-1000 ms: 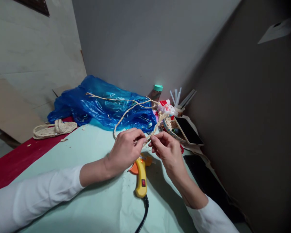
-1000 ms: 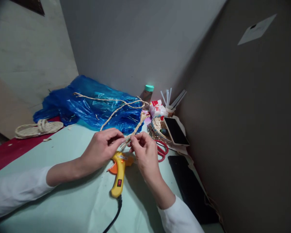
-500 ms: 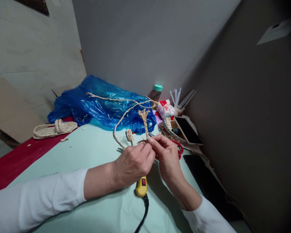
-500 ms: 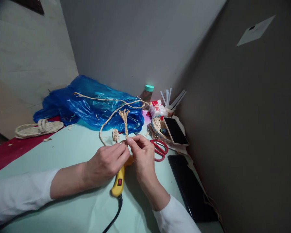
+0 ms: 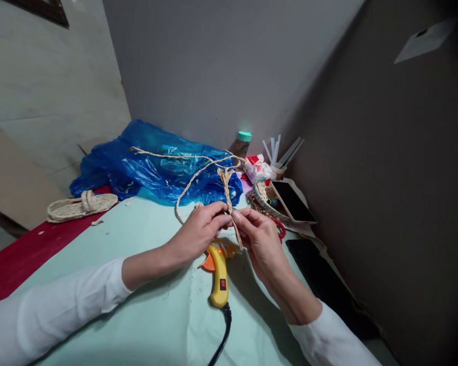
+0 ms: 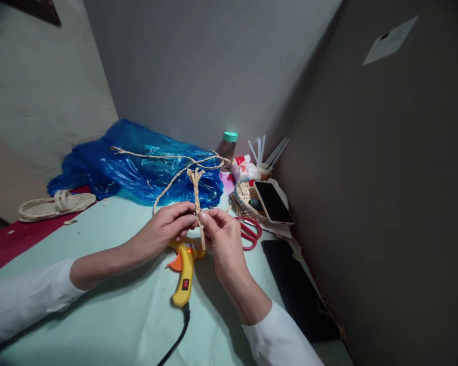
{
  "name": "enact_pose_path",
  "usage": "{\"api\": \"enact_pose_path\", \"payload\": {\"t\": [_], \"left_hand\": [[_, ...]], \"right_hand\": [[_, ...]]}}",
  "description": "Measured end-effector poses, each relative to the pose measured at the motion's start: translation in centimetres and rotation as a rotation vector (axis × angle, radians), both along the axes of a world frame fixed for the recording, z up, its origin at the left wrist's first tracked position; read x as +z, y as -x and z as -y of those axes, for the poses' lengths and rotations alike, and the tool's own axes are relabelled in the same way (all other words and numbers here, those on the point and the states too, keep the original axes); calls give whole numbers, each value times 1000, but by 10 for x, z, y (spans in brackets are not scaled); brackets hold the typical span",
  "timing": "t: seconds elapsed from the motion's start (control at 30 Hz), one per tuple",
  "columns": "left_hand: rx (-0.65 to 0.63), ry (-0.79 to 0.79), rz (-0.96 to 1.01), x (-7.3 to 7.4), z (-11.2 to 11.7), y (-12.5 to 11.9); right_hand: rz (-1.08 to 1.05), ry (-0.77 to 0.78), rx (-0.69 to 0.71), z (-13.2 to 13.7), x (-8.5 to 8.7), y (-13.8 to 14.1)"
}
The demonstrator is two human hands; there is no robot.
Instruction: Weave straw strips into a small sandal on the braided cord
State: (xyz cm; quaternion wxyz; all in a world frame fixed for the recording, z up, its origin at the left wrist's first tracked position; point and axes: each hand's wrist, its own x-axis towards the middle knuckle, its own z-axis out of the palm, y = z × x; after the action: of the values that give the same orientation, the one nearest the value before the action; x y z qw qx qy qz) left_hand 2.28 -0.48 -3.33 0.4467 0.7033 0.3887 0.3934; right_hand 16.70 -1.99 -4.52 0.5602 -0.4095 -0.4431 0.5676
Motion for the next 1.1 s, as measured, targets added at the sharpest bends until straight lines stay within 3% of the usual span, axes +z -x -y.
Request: {"api": "enact_pose_path", "payload": {"t": [0.13,0.27,0.4,0.53,0.63,0.87,0.97,1.1], "left_hand": [[50,-69,-45,-1,-3,4],[112,-207,-236,-1,-1,6],[195,-337,-400,-4,-1,6],[243,-385,-417,-8,-3,5],[270,-359,-382,-8,-2,3],[323,-164,-207,-10,-1,0],[318,-124,-160,-11,-2,2],[249,33,48,-7,-6,4]], "right_hand": [[218,-107,21,-1,0,-3],[602,-329,-26,4,1,-3],[1023,-569,-120,9,-2,-1],[1347,-745,-298,9,-8,0],[1404,-817,-380,11,-10,3],[1334,-921,-413,17,-18,15],[1447,-980,-419,20,-18,18],[1621,-1065,-441,24,-15,21]]}}
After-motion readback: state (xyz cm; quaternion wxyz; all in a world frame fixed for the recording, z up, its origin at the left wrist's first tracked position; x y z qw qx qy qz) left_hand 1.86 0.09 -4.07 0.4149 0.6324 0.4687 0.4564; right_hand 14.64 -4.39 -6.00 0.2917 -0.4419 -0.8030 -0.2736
